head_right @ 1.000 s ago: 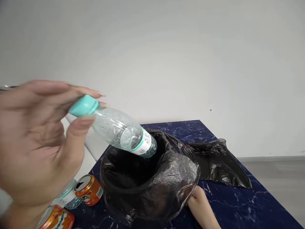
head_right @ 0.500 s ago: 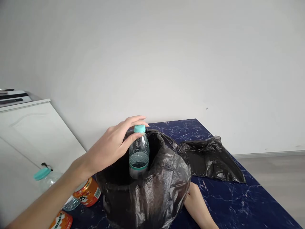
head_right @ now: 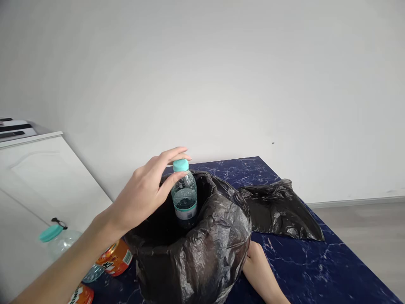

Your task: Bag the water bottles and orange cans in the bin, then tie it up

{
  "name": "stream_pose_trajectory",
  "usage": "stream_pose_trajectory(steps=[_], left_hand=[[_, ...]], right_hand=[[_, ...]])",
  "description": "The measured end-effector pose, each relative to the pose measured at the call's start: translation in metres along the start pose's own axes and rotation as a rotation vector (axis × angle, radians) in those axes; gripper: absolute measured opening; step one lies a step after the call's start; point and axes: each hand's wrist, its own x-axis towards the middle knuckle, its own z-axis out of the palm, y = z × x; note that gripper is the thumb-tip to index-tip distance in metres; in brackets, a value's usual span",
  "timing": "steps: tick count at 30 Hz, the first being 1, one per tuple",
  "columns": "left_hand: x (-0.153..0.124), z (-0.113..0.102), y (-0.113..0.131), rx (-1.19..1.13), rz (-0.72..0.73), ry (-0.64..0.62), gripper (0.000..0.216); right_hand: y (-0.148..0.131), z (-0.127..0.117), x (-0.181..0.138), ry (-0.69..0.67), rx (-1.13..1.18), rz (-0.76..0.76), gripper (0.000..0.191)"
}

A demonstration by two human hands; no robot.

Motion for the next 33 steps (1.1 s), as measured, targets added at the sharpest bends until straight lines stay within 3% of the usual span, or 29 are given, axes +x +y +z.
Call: stream_pose_trajectory(steps=[3, 9, 12, 20, 24, 30, 33], left_hand=[[0.000, 0.007, -0.002, -0.042, -0.044, -0.151, 0.045], [-0.002, 0.010, -0.003, -0.011, -0.152, -0.521, 0.047], [-0.004, 0.010, -0.004, 0.019, -0.157, -0.594, 0.055], [-0.006, 0.007, -0.013, -0.005, -0.143, -0.361, 0.036], [-0.017, -0.009, -0.012, -0.039, -0.249, -0.232, 0.032], [-0.067, -0.037, -0.005, 0.103, -0.457, 0.194, 0.025], [-0.102, -0.047, -0.015, 0.332, -0.550, 0.282, 0.028]], right_hand=[[-0.002, 0.002, 0.001, -0.054, -0.001, 0.000, 0.028], [-0.006, 0.011, 0.002, -0.020, 0.018, 0.042, 0.027], [-0.006, 0.014, 0.002, -0.032, 0.045, 0.050, 0.023], [-0.012, 0.011, -0.001, 0.009, 0.037, 0.040, 0.030], [-0.012, 0.009, -0.001, -0.018, 0.047, 0.041, 0.027], [-0.007, 0.005, -0.001, -0.078, 0.023, 0.067, 0.029], [-0.002, 0.004, 0.001, -0.081, -0.005, 0.056, 0.029]])
